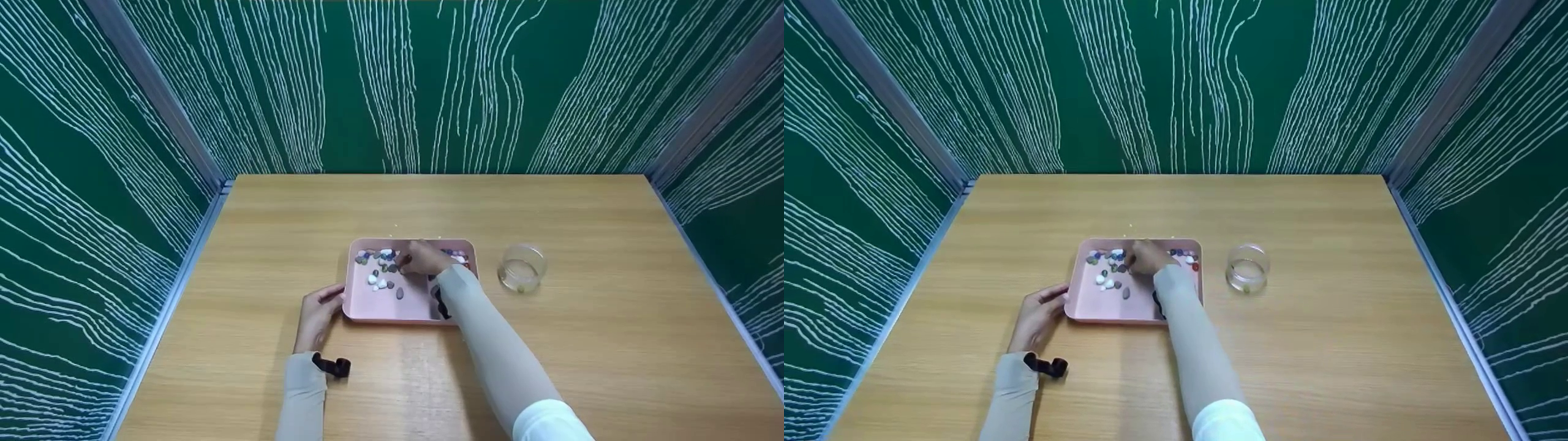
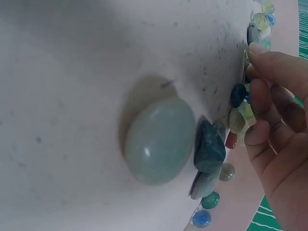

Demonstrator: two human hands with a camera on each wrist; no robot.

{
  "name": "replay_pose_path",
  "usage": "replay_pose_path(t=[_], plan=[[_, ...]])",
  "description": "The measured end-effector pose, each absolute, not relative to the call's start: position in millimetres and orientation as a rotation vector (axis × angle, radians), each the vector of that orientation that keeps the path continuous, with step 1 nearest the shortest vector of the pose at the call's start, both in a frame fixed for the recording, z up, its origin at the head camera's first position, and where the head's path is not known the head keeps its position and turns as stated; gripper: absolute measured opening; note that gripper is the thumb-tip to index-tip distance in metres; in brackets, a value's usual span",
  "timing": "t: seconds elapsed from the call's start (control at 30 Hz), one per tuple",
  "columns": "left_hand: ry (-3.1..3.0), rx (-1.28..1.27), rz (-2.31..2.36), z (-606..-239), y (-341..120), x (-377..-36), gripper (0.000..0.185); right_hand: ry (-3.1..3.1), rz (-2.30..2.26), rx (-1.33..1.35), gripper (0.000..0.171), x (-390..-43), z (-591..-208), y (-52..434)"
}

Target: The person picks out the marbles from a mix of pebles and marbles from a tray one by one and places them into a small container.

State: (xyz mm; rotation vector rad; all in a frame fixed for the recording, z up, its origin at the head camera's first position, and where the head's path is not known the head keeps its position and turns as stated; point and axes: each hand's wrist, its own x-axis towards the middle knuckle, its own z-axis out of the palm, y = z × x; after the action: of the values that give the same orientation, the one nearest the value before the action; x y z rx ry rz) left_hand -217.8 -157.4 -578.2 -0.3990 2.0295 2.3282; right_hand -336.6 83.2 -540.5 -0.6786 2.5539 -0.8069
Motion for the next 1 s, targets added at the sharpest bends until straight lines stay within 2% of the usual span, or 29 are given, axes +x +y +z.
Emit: replay_pose_path(t=[1.0], plan=[[1.953, -0.411, 2.404, -579, -157, -218, 0.034, 2.434, -1.151, -0.362, 0.02, -334, -531, 114]])
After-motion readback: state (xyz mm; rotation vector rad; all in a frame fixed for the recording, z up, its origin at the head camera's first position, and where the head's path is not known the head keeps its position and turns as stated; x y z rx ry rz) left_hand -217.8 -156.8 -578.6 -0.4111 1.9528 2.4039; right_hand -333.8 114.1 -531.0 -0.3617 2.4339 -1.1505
